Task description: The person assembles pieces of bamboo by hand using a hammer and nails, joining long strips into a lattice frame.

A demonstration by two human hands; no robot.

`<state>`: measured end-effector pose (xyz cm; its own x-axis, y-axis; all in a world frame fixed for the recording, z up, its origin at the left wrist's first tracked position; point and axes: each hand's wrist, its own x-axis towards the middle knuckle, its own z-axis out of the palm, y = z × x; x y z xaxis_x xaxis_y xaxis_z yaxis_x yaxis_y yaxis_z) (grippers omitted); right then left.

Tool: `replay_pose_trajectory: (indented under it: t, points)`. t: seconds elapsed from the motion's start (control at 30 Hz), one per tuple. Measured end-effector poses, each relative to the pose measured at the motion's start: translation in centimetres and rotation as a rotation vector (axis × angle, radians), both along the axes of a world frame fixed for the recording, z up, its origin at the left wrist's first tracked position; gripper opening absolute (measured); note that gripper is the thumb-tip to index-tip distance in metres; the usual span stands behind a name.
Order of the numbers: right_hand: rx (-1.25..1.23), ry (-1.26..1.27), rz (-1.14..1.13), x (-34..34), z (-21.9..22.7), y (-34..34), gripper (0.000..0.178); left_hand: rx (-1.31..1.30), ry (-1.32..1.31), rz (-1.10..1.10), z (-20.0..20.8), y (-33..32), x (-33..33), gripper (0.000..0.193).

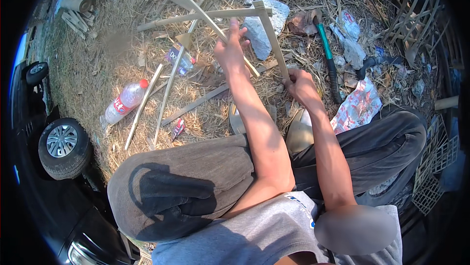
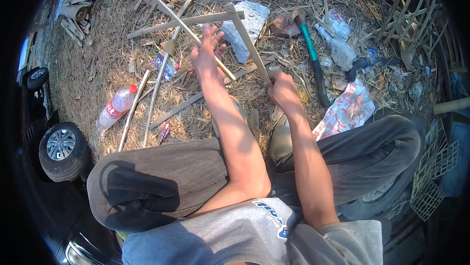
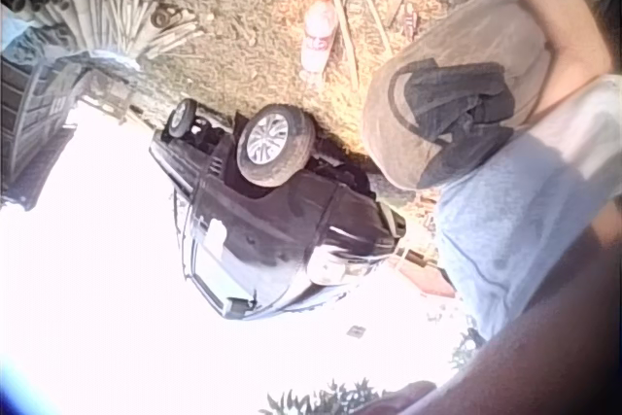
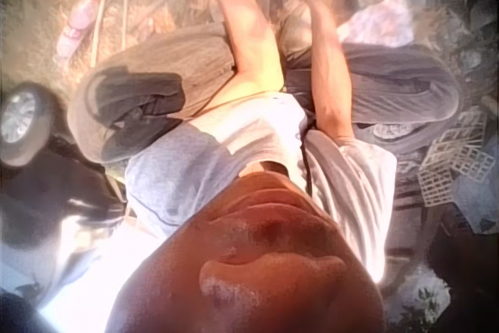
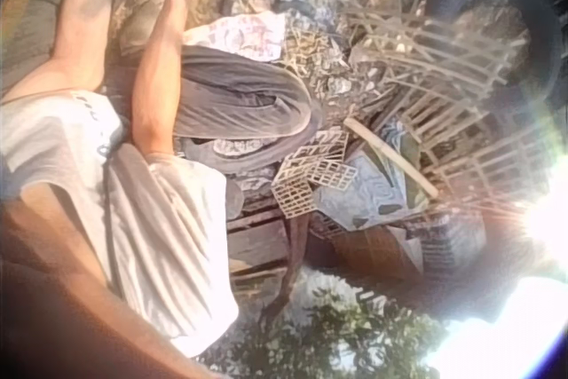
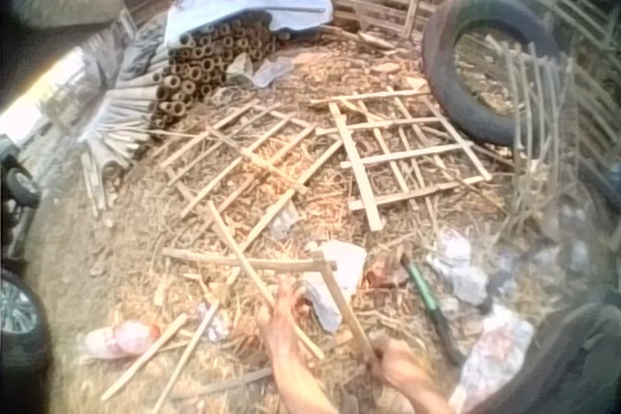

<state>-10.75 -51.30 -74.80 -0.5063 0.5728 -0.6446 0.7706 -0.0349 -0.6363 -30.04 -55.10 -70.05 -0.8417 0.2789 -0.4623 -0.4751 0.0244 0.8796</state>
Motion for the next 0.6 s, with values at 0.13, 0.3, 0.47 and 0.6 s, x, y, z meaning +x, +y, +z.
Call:
replay_pose_trajectory:
  t: [0.13,0.3,0.47,0.6]
  points:
    - [0.022,0.126,0.013,-0.2,1.5,0.1,0.021,0.492,-0.068,0.064,0.6,-0.1,-0.6,0.067]
    - [-0.12,0.157,0.181,1.0,1.1,0.0,0.025,0.476,-0.256,0.212,-0.5,0.1,-0.7,0.027]
    - [-0.188,0.059,0.114,-1.2,4.1,0.2,0.043,0.521,-0.173,0.134,-0.3,0.5,0.0,0.036]
    - [-0.148,0.538,-0.345,-2.0,2.5,-0.7,0.049,0.473,-0.213,0.092,0.4,1.4,0.9,0.039]
